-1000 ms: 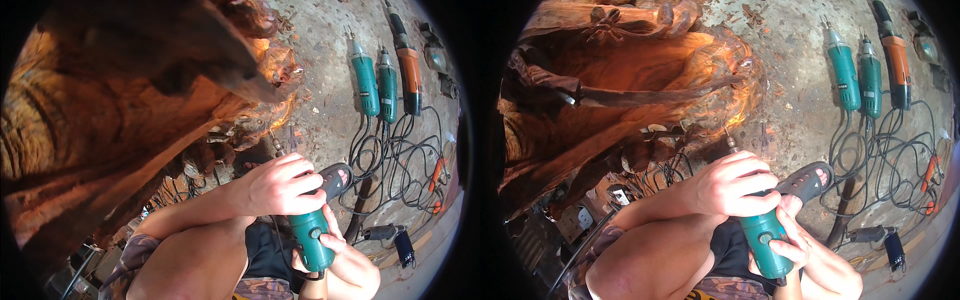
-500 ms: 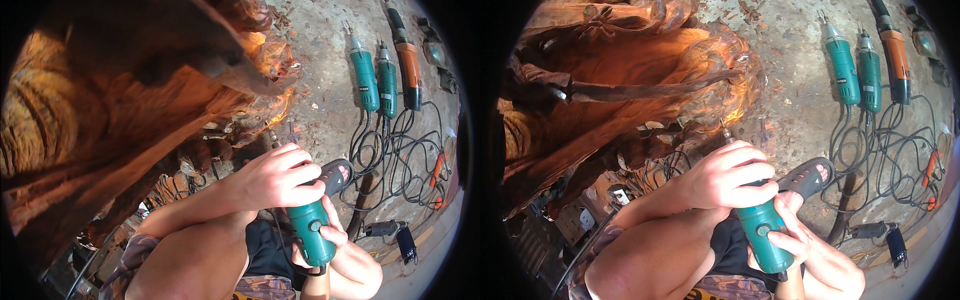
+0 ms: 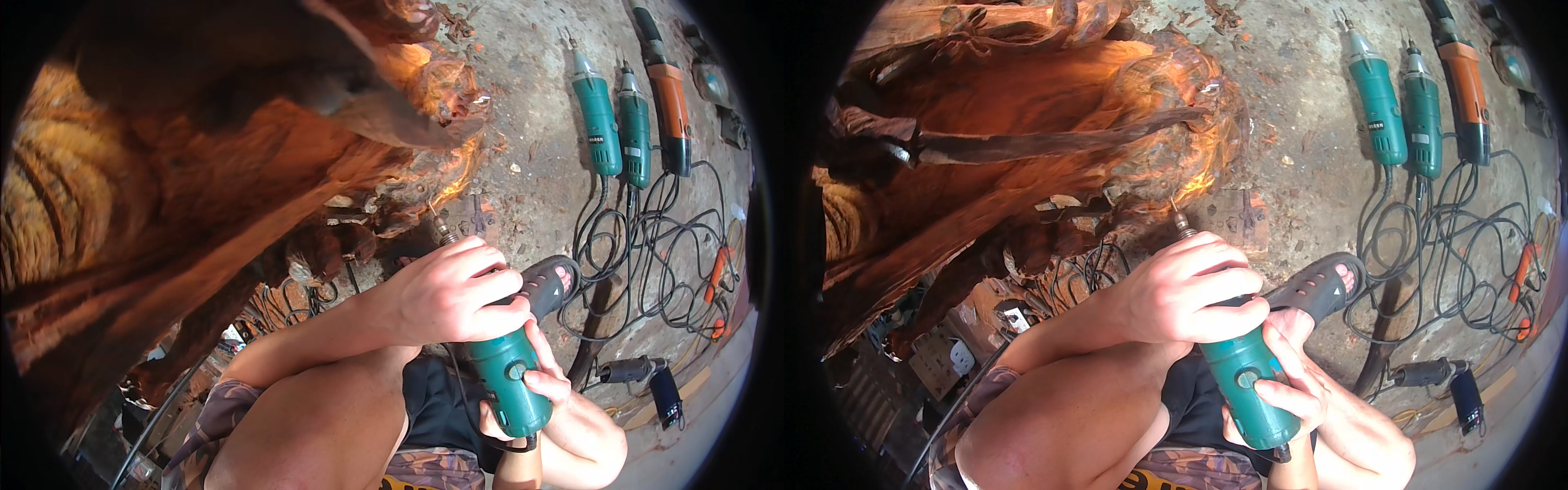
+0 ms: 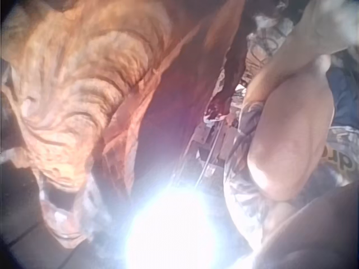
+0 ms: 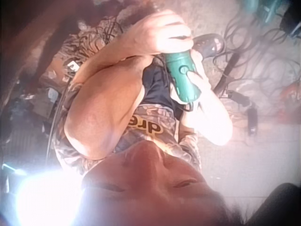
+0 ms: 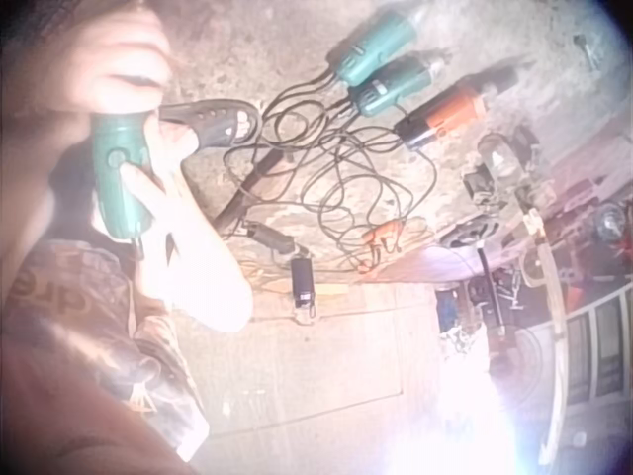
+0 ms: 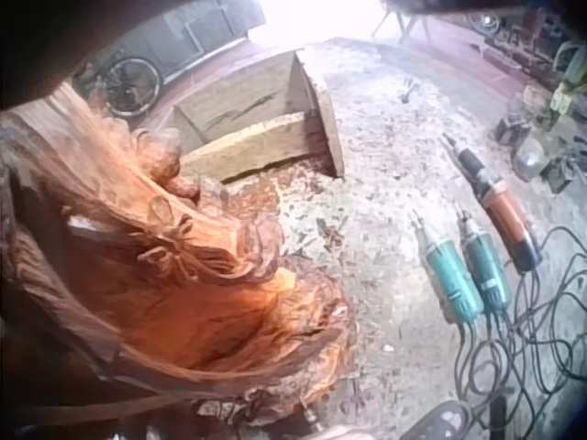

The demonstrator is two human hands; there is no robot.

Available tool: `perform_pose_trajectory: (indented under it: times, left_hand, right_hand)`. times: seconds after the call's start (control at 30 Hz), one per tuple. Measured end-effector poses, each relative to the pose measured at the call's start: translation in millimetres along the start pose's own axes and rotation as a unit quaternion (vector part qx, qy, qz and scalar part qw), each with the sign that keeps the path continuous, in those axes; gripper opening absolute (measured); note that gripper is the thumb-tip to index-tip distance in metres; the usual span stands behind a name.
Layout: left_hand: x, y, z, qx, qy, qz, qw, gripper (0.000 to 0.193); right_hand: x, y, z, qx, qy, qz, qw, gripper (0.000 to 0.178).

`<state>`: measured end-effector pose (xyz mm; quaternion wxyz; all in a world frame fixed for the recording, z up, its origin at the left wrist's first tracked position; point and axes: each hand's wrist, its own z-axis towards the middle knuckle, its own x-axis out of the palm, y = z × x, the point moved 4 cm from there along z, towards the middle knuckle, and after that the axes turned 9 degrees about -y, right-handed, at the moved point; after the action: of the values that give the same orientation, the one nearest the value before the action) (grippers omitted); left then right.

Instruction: The person uses a green rotary tool to carve and refine details on a large piece of wood. They hold the tool with both hands and move it along the wood surface, creating fine grooves and shapes. The person occasionally pauses to reposition the tool or adjust their grip.

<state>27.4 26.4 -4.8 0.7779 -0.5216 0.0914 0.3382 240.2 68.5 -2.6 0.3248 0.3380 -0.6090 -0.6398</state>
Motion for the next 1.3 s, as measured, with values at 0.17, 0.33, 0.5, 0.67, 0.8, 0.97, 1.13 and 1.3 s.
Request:
perform_pose_trajectory:
  times: [0.17, 0.33, 0.5, 0.67, 0.8, 0.97, 1.13, 1.3]
  left_hand:
    - [-2, 0, 0, -0.005, 0.014, -0.007, 1.0, 0.035]
    - [-2, -1, -1, -0.004, -0.003, -0.003, 1.0, 0.033]
    - [-1, 3, 1, 0.0, -0.013, -0.002, 1.0, 0.032]
    - [-3, 3, -1, 0.001, -0.01, -0.002, 1.0, 0.031]
    - [0, -1, 0, -0.003, 0.001, -0.001, 1.0, 0.033]
    - [-2, -1, -4, -0.01, 0.021, 0.004, 1.0, 0.034]
    - [-2, -1, -5, -0.004, 0.024, 0.017, 1.0, 0.034]
    - [-3, 0, -6, -0.002, 0.021, 0.017, 1.0, 0.035]
  right_hand:
    - [-12, -15, -35, 0.135, 0.024, 0.049, 0.989, 0.12]
    - [-7, -10, -26, 0.144, 0.018, 0.033, 0.989, 0.117]
    - [-5, -6, -17, 0.116, 0.016, 0.012, 0.993, 0.114]
    - [-7, -9, -25, 0.166, 0.024, 0.019, 0.986, 0.113]
    - [-2, -5, -16, 0.087, -0.021, 0.013, 0.996, 0.097]
    - [-2, 9, -6, 0.036, -0.039, -0.036, 0.998, 0.073]
    - [6, 7, -1, 0.003, -0.041, -0.016, 0.999, 0.088]
    - [8, 1, -15, 0.057, -0.01, -0.015, 0.998, 0.118]
